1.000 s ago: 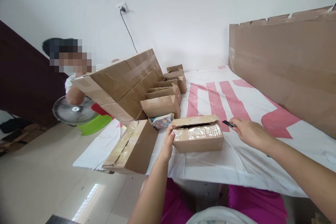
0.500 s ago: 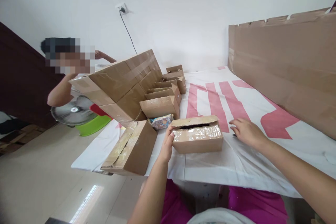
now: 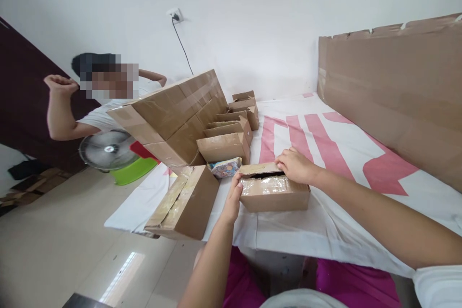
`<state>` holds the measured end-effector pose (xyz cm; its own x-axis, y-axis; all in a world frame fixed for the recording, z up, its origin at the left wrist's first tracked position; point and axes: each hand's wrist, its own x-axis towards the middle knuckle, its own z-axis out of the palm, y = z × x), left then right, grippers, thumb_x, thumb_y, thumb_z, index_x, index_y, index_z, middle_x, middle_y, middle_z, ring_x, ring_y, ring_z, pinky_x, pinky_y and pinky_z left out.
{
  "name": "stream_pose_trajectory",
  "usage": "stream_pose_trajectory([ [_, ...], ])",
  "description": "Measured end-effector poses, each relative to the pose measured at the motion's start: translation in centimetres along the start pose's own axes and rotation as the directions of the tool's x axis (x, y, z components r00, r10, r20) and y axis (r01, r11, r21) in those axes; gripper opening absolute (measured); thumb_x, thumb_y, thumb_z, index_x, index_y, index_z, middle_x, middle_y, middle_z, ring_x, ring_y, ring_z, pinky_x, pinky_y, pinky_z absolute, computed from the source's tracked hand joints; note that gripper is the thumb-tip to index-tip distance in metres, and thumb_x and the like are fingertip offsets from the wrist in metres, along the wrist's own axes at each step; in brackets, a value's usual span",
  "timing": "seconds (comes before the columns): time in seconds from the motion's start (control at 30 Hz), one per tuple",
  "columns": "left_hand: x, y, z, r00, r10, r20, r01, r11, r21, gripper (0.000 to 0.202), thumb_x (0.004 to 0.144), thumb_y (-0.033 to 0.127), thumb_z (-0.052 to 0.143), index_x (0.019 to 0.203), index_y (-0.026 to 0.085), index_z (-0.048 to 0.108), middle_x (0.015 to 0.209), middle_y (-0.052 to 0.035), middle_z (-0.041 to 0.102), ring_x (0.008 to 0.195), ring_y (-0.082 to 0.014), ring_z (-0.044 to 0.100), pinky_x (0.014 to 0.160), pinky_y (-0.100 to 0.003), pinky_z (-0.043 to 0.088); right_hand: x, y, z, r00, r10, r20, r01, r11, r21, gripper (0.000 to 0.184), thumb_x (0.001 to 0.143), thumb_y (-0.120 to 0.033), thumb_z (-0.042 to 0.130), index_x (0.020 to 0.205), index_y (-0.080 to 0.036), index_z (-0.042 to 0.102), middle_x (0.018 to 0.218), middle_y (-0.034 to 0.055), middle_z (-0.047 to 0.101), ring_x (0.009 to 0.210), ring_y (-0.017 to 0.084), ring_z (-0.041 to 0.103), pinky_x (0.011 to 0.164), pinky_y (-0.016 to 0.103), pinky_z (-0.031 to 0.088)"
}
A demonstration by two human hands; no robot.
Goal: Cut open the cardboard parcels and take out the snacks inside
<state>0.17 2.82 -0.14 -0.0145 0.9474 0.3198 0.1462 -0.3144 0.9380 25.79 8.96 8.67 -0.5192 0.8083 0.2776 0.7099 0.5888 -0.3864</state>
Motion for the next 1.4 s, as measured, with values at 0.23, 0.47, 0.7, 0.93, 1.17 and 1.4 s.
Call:
stream_pose_trajectory([
  [0.23,0.1,-0.1,0.1,0.999,0.033,0.011,-0.033,0.999,-0.003,0.049,0.093,0.053,0.046,0.13,0.022,0.055,0.149,-0.0097,0.046,0.145,-0.0269,0.031,0.123,-0.046,0.017,-0.8,-0.4,0.1,0.999,0.002,-0.047,0.0,0.999,0.043,0.015,0.087,-0.019,0.051,0.078,-0.021,0.062,0.086,0.0051,0.068,0.086,0.021,0.061,0.081,0.036,0.048],
  [0.47,0.2,0.0,0.2,0.999,0.028,0.017,-0.028,1.0,-0.006,0.049,0.093,0.054,0.046,0.13,0.023,0.056,0.151,-0.0088,0.044,0.146,-0.0267,0.031,0.123,-0.045,0.016,-3.1,-0.5,0.7,0.989,-0.038,-0.145,0.051,0.995,0.081,0.019,0.091,-0.02,0.043,0.084,-0.023,0.061,0.092,0.0067,0.066,0.089,0.021,0.061,0.081,0.037,0.05],
  [0.7,0.1,-0.1,0.3,1.0,0.005,0.019,-0.004,0.999,-0.035,0.05,0.093,0.054,0.046,0.132,0.024,0.056,0.151,-0.0085,0.045,0.146,-0.0273,0.03,0.123,-0.045,0.017,-4.5,0.2,0.9,0.971,-0.099,-0.22,0.152,0.959,0.239,0.019,0.093,-0.025,0.043,0.084,-0.024,0.059,0.091,0.0069,0.066,0.089,0.021,0.061,0.08,0.04,0.052],
  [0.93,-0.1,-0.6,0.3,1.0,-0.028,0.004,0.029,0.998,-0.054,0.051,0.092,0.055,0.047,0.131,0.022,0.055,0.15,-0.0096,0.046,0.145,-0.0278,0.033,0.122,-0.046,0.019,-5.0,0.8,1.6,0.961,-0.002,-0.277,0.117,0.909,0.4,0.015,0.095,-0.03,0.045,0.085,-0.024,0.055,0.088,0.0044,0.063,0.087,0.02,0.06,0.081,0.038,0.051],
  [1.17,-0.2,-0.7,0.1,0.999,-0.031,-0.008,0.031,0.999,-0.026,0.051,0.091,0.058,0.047,0.126,0.022,0.058,0.149,-0.0094,0.047,0.144,-0.0276,0.034,0.123,-0.046,0.019,-4.9,2.1,1.7,0.973,0.077,-0.219,0.063,0.819,0.571,0.021,0.093,-0.042,0.048,0.083,-0.024,0.054,0.088,0.0035,0.063,0.09,0.02,0.06,0.083,0.037,0.05],
  [1.4,-0.2,-0.8,0.1,0.998,-0.055,-0.016,0.055,0.998,-0.025,0.05,0.091,0.057,0.048,0.127,0.023,0.058,0.151,-0.0083,0.045,0.146,-0.0281,0.032,0.123,-0.047,0.018,-5.2,2.7,1.3,0.984,0.078,-0.161,0.042,0.776,0.63,0.024,0.093,-0.044,0.049,0.08,-0.023,0.053,0.094,0.0055,0.064,0.095,0.022,0.059,0.085,0.037,0.048],
])
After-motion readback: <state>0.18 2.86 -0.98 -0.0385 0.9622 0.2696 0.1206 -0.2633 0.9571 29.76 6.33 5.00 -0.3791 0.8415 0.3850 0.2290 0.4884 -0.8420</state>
